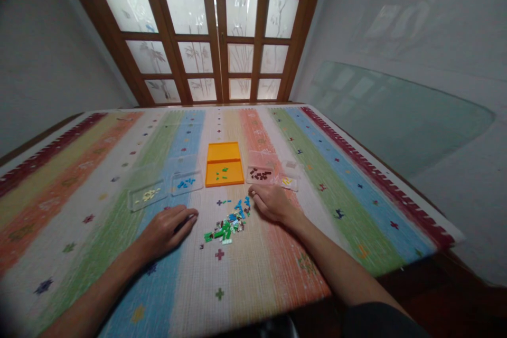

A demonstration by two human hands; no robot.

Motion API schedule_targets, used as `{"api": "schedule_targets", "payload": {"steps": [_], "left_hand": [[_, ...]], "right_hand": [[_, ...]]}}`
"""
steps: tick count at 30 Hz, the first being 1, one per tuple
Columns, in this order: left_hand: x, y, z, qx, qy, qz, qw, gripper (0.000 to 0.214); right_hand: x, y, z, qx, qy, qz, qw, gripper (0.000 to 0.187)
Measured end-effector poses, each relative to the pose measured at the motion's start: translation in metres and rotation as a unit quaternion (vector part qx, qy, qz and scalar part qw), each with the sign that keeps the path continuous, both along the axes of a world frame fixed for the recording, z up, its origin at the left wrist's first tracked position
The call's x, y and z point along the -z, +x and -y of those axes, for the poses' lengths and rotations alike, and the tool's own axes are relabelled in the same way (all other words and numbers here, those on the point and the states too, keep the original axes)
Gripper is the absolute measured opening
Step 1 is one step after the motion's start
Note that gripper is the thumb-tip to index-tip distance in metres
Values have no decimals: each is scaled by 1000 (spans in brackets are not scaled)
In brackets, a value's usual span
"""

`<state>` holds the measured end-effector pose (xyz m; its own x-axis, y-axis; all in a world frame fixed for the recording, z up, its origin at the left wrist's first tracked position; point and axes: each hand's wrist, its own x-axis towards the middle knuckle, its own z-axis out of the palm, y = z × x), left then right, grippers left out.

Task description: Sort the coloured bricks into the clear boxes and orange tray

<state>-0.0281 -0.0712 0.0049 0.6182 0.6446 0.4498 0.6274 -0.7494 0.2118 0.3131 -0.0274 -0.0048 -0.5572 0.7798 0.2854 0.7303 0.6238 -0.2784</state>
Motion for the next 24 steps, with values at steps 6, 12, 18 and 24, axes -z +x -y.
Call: {"api": "schedule_targets", "payload": {"steps": [6,12,18,24], "left_hand": [[-3,4,2,0,-46,30,998,20],[-14,27,0,8,-134,97,986,18],[-19,64,-25,48,-137,41,988,25],[-24,99,-53,79,-124,-84,986,23]], "right_hand": [[-2,1,-3,52,-12,1,999,29],[0,-1,-5,93,-26,7,995,29],[-1,-4,-2,111,-36,17,993,28],[-5,-6,-2,103,-43,27,993,26]]}}
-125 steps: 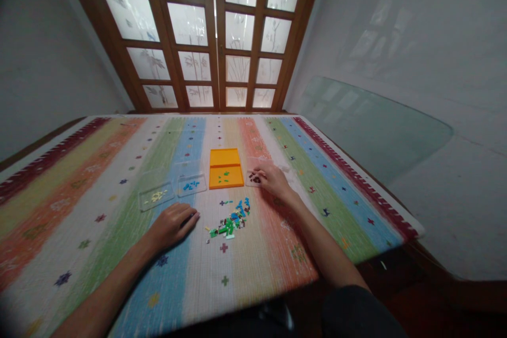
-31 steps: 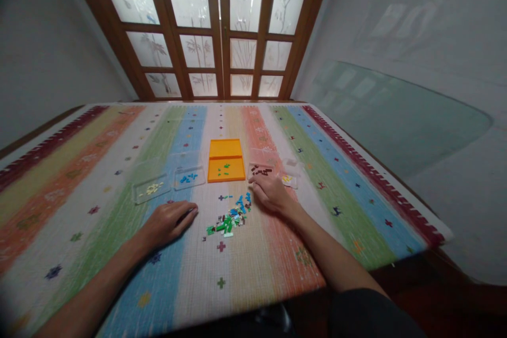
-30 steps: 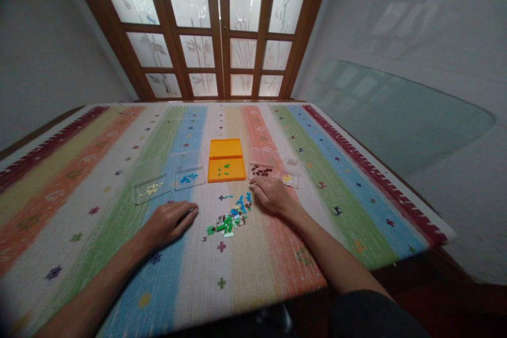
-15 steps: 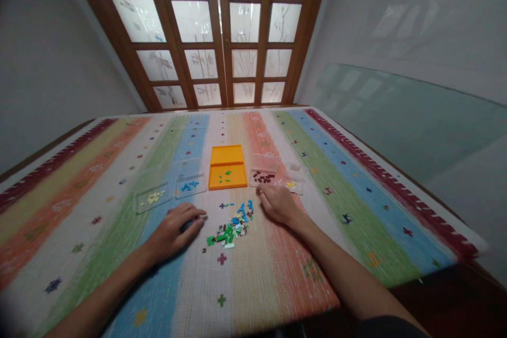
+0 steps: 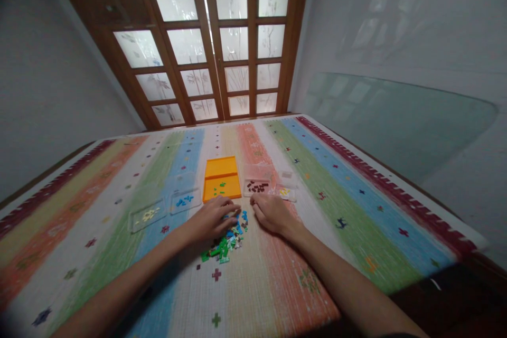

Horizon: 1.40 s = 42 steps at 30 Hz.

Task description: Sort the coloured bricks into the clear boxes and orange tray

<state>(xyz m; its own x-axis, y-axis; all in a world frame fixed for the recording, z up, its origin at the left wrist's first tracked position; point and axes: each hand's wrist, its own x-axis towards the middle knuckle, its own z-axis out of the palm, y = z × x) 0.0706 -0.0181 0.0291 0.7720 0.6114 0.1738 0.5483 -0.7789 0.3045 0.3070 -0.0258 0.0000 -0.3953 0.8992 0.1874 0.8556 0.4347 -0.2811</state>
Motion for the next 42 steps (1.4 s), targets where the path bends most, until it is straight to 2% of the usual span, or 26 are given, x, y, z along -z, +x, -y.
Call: {"api": "schedule_targets", "payload": {"steps": [3,11,20,31,42], "left_hand": [[-1,8,-6,9,7,-34,999,21],[9,7,-15,27,8,-19,999,19],[6,8,-8,8,-9,-30,999,20],[24,5,-13,33,-1,10,999,21],[19,7,-10,71,52,4,996,21]], "right_hand": [[-1,-1,0,-3,1,7,1000,24],[-4,-1,0,-5,1,19,1000,22],[-7,-3,1,-7,5,25,1000,22],[-2,-1,0,-11,27,26,999,20],[-2,-1,0,-18,34,25,999,21]]}}
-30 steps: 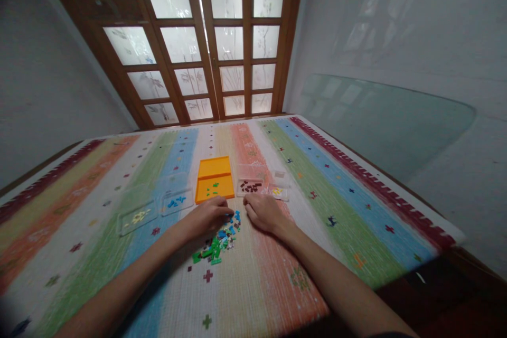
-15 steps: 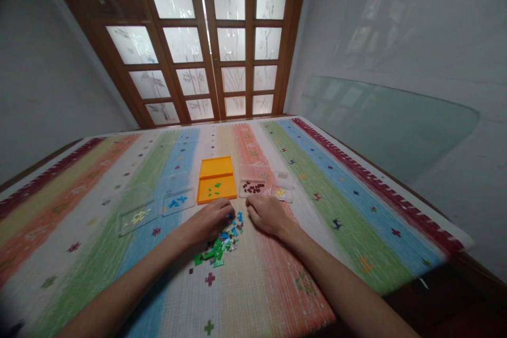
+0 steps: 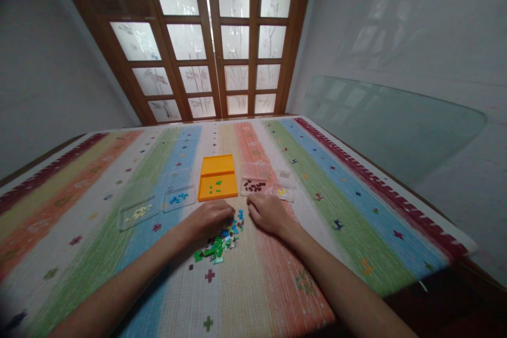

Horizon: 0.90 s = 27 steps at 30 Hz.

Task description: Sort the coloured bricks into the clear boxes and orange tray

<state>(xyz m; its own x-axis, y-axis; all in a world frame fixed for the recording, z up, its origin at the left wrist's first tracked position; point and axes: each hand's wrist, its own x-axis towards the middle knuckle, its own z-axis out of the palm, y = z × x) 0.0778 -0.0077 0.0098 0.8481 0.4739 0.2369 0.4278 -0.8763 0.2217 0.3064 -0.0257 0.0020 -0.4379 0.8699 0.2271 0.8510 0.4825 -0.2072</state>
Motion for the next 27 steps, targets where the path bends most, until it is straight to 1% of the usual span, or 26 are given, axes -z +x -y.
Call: {"api": "schedule_targets", "payload": {"steps": [7,12,15,18,20,23,27], "left_hand": [[0,0,2,-26,0,-23,999,21],[8,-2,-1,-32,1,-8,999,17],[11,-2,-3,-32,-8,22,999,22],[7,0,-1,-22,-14,19,999,32],[2,3,2,-28,-17,-9,999,29],[-4,6,7,-56,-24,-32,998,25],[-3,8,10,-100,-42,-27,994,26]], "right_hand": [[-3,-1,1,4,-8,11,1000,20],[-2,0,1,-2,-8,10,1000,19],[-1,1,0,-5,-7,12,1000,19],[-1,0,0,-6,-8,14,1000,19],[-2,0,0,-7,-9,13,1000,19],[-4,0,1,-7,-11,15,1000,19],[-6,-1,2,-5,-14,22,1000,19]]}}
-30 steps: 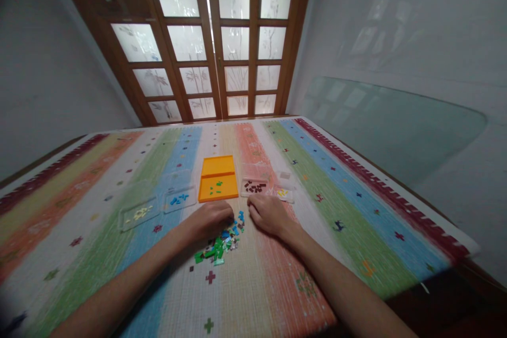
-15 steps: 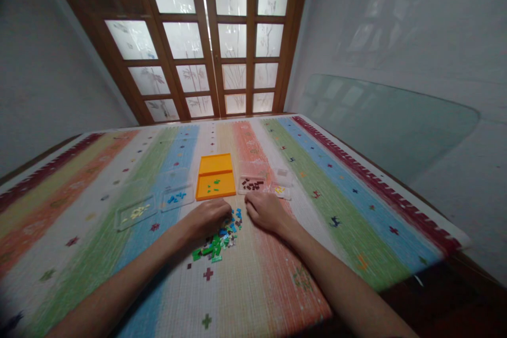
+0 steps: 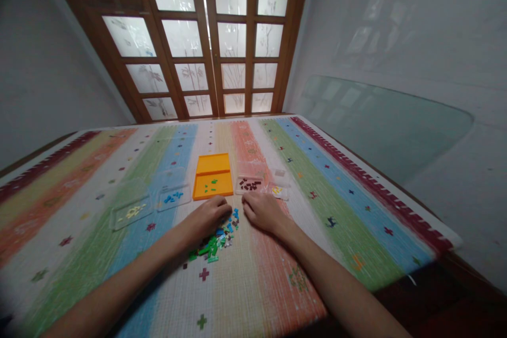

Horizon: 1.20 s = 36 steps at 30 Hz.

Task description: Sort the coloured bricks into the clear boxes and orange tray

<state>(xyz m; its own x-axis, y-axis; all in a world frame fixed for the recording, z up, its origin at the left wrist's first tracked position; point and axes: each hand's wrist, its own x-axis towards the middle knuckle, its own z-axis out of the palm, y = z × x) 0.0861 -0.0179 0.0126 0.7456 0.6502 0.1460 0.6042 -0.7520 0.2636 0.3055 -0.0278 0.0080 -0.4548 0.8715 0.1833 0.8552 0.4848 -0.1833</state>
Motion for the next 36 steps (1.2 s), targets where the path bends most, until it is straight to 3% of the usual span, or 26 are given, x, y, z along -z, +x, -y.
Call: {"api": "schedule_targets", "payload": {"steps": [10,17,22,29,36], "left_hand": [[-5,5,6,-49,-31,-50,997,18],[-4,-3,2,-51,-63,87,993,14],[-21,-12,-8,-70,-115,159,978,11],[-55,-65,-21,-156,-99,228,956,10],[-46,-120,-19,-280,-68,225,931,16]], "right_hand": [[0,0,-1,-4,-8,5,1000,19],[-2,-1,0,-3,-9,17,1000,18],[-3,-1,0,-2,-10,20,1000,18],[-3,0,0,-7,-19,36,999,19],[-5,0,1,-8,-28,32,999,19]]}}
